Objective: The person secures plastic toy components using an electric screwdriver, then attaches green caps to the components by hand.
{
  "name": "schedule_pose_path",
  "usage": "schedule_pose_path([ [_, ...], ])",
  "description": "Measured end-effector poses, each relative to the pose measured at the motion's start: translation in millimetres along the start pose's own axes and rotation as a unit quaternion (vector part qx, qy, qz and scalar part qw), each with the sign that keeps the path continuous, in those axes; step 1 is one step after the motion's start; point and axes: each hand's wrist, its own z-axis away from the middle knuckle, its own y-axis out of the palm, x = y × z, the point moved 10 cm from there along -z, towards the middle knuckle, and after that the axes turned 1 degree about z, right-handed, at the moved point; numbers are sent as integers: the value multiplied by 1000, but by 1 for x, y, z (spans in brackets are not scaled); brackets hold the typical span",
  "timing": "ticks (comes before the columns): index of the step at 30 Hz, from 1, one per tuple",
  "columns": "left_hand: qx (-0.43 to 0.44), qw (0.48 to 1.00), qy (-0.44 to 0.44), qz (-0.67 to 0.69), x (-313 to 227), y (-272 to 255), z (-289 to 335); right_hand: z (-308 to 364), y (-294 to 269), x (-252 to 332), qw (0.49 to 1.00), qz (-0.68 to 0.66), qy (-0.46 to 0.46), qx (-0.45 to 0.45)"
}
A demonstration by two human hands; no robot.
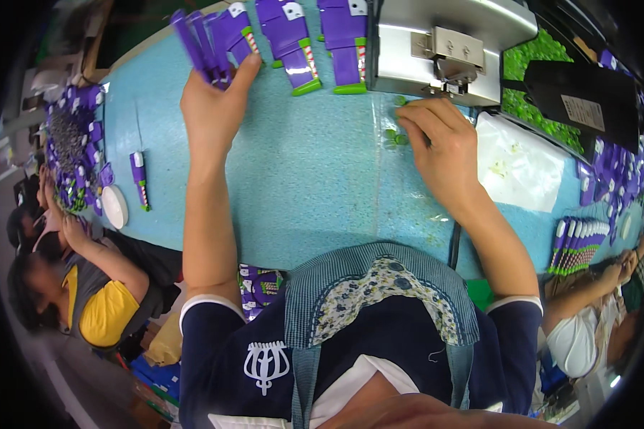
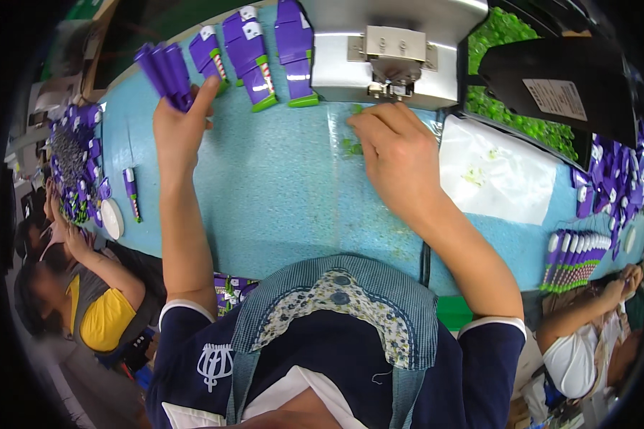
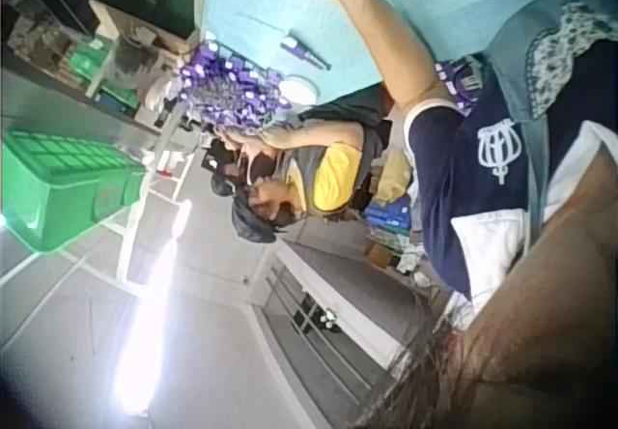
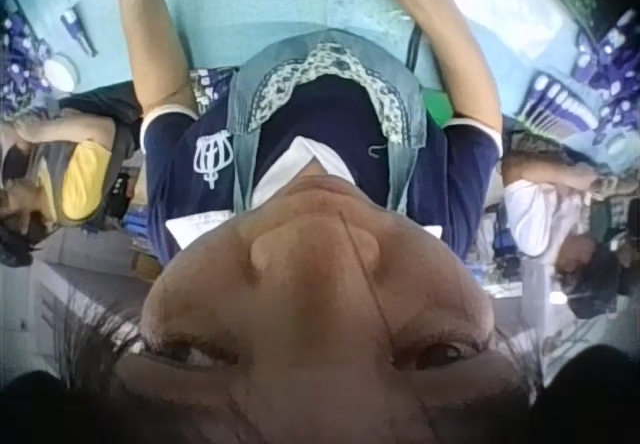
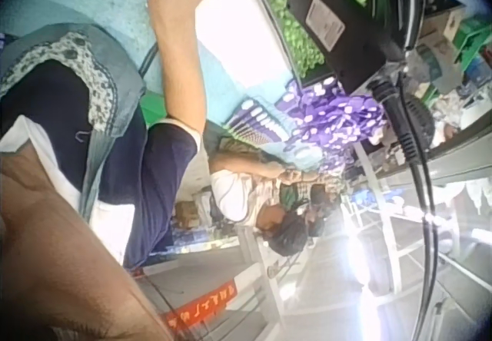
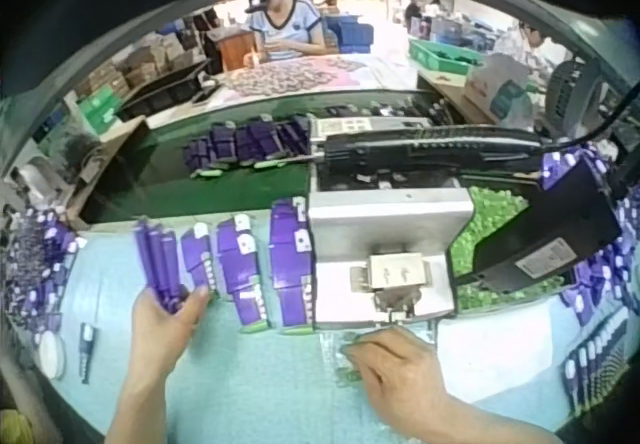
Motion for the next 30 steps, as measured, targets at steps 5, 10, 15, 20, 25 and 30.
schedule_pose_path([
  [5, -61, 959, 34, -276, -12, 1, -19, 2, -7, -2, 1000, 15, 24, -2],
  [10, 34, 999, -25, -22, 12, 3, -29, 17, -18, -25, 967, -199, 157, 13],
  [15, 39, 949, -59, 308, 3, 10, 1, 39, -22, -32, 873, -427, 234, 3],
  [20, 161, 825, -1, 541, -52, 56, 95, 52, -38, -12, 869, -451, 202, 11],
  [25, 292, 856, -86, 417, -55, 113, 162, 51, -65, 23, 965, -243, 100, -17],
  [30, 329, 818, -112, 458, -57, 129, 172, 57, -68, 44, 990, -140, 14, -31],
])
